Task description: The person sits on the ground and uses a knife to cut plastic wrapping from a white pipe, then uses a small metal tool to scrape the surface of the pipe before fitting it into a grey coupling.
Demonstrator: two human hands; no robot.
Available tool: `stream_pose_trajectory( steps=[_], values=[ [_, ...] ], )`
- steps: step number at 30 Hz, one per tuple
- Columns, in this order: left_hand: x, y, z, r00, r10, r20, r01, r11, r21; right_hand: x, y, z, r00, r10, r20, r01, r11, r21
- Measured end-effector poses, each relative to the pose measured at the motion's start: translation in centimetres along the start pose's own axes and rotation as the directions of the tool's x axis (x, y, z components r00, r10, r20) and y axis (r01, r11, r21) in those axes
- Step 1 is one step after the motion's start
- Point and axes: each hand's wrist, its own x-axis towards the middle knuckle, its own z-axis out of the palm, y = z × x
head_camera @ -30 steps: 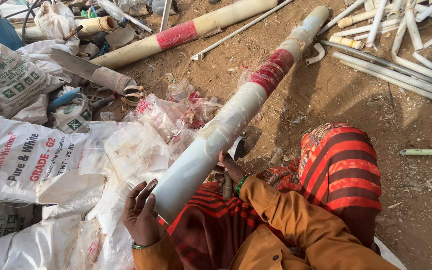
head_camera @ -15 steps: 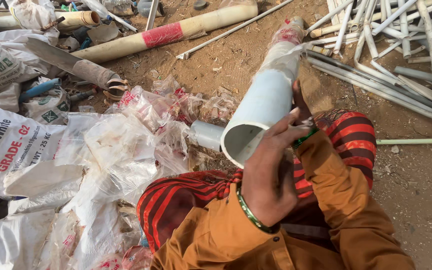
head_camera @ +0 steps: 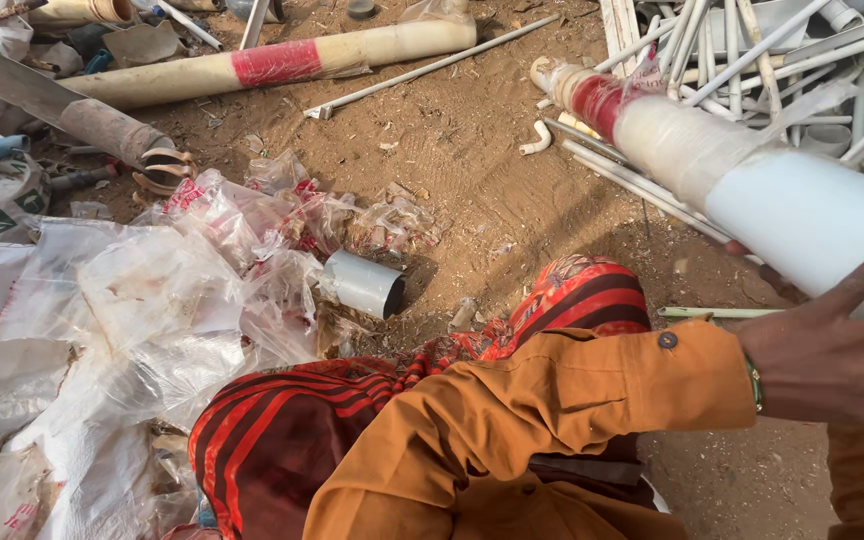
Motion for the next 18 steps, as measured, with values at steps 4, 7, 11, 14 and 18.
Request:
stream_pose_trajectory(
  steps=[4, 7, 11, 14, 18],
  values=[
    [-2.5, 4.7, 5.1, 0.993, 0.079, -0.089, -0.102, 0.951, -0.291, -2.7, -0.3, -5.7, 0.997, 0.069, -0.023, -0.071, 0.995, -0.068],
    [-6.6, 6.9, 7.0, 0.957, 0.255, 0.141, -0.212, 0.941, -0.263, -5.4, 1.3, -9.2, 0.994, 0.109, -0.021, -0.111, 0.987, -0.112],
    [-9.8, 8.1, 7.2, 0.878, 0.385, 0.285, -0.296, 0.904, -0.308, -5.5, 3.0, -12.1, 0.992, 0.123, 0.026, -0.116, 0.975, -0.192],
    [-10.6, 5.8, 5.6, 0.857, 0.381, 0.347, -0.256, 0.899, -0.355, -5.5, 4.1, -12.6, 0.995, 0.077, -0.06, -0.092, 0.939, -0.331],
    [-11.0, -0.3, 2.6, 0.881, 0.257, 0.397, -0.072, 0.903, -0.424, -6.0, 8.3, -10.4, 0.983, 0.184, -0.014, -0.18, 0.936, -0.301]
  ],
)
